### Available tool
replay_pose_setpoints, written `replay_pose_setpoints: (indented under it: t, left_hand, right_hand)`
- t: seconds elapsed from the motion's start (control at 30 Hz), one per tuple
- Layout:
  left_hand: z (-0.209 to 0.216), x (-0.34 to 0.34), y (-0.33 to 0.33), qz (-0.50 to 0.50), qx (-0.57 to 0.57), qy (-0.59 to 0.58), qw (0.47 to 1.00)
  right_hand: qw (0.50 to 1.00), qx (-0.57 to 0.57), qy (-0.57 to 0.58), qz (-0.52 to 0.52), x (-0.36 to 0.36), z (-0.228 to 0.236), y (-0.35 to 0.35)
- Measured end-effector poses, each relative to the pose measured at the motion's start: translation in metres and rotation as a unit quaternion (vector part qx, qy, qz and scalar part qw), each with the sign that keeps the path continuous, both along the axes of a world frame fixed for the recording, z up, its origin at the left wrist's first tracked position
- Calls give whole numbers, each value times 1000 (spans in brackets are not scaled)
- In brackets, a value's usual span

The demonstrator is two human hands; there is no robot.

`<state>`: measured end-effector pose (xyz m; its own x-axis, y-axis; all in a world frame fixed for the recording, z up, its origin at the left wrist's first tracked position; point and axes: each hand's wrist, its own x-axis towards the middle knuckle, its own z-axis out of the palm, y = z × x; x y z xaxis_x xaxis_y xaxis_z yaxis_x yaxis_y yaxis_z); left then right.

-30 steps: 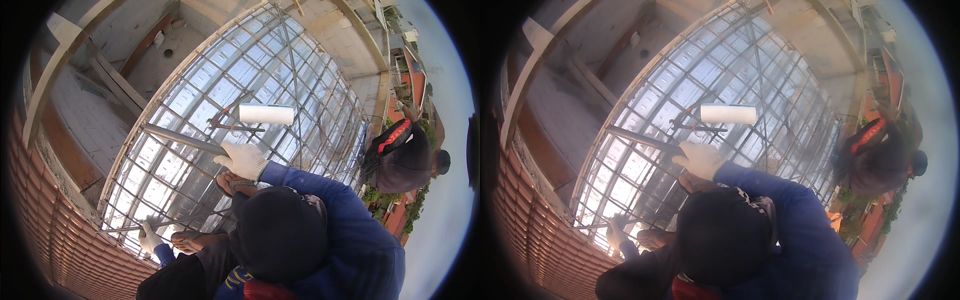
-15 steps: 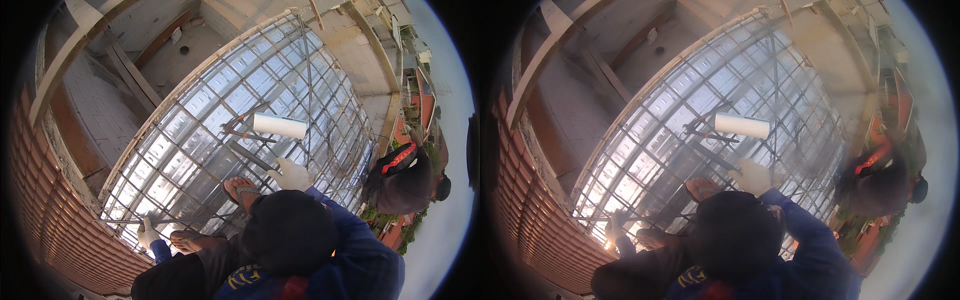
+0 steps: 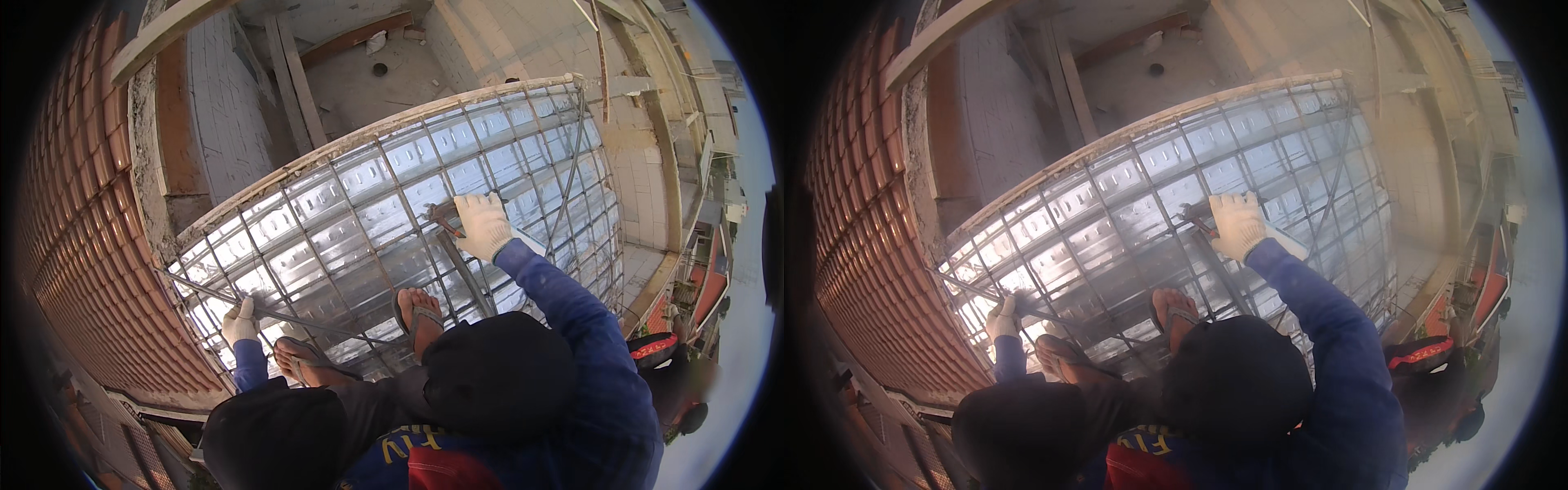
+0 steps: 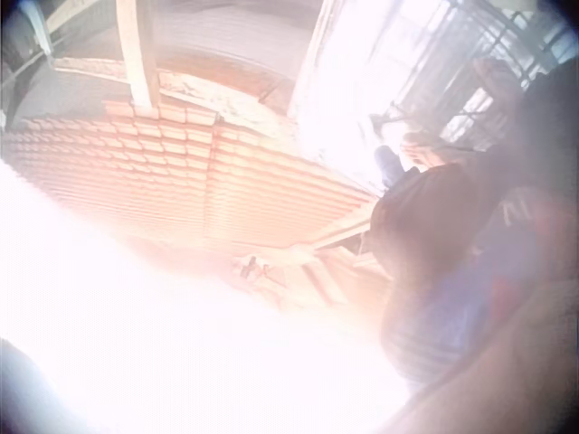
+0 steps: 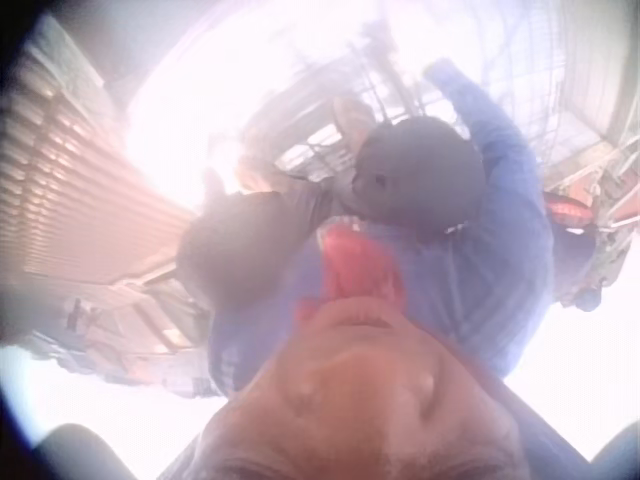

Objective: The person uses pliers to twist wire ties and secure metal scaffolding poles together on a rooftop. They repeatedly grip, twist, and cut the wires to fasten the frame sections.

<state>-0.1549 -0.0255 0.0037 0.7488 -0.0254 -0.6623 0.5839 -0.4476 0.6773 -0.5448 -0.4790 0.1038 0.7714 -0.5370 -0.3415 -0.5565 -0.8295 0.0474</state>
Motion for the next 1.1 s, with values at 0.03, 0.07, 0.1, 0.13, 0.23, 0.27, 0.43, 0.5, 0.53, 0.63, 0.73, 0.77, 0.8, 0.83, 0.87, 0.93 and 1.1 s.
replay_pose_setpoints:
  t: [0.03, 0.07, 0.1, 0.13, 0.23, 0.27, 0.43, 0.5, 0.53, 0.63, 0.73, 0.77, 0.8, 0.83, 0.87, 0.93, 1.1]
  left_hand:
    - [-3, 1, 9, 2, 7, 5, 1000]
    - [-3, -1, 9, 10, -7, 3, 1000]
    - [-5, -1, 7, 19, -21, 1, 1000]
    - [0, 1, 7, 9, -9, 14, 1000]
    - [3, -5, -6, -13, 23, -10, 1000]
    - [-3, -5, -5, -26, 56, -29, 998]
    - [-43, -9, 39, 33, -13, -40, 999]
    - [-29, -5, 17, -34, 89, -69, 993]
    - [-7, -8, -4, -69, 144, -81, 984]
    - [15, -16, -10, -48, 177, -100, 978]
    - [33, -34, -17, 22, 143, -88, 986]
    - [36, -38, -20, 45, 133, -106, 984]
    - [34, -39, -20, 43, 127, -104, 986]
    - [36, -40, -19, 42, 121, -104, 986]
    - [37, -40, -21, 41, 114, -104, 987]
    - [36, -39, -21, 30, 109, -102, 988]
    - [23, -46, -27, 45, 109, -147, 982]
  right_hand:
    - [1000, 17, 19, -4, 8, 2, -1]
    - [999, 31, 39, -11, 15, 4, -3]
    - [997, 45, 60, -17, 20, 5, -6]
    - [998, 47, 45, -19, 21, -3, -11]
    - [998, 40, 14, -49, 31, -4, -4]
    - [997, 43, 31, -63, 39, 0, 0]
    - [951, 153, -56, -264, 59, 10, 12]
    - [956, 152, -108, -227, 44, -5, 0]
    - [962, 144, -108, -205, 46, -9, -4]
    - [877, 373, -180, -244, 85, -6, -9]
    - [756, 574, -167, -267, 156, 76, 15]
    - [747, 597, -111, -271, 172, 96, 24]
    - [736, 615, -57, -277, 184, 111, 30]
    - [721, 632, -3, -283, 195, 120, 38]
    - [753, 588, 45, -291, 207, 126, 50]
    - [798, 548, 115, -222, 221, 126, 63]
    - [939, 265, 119, 183, 258, 113, 83]
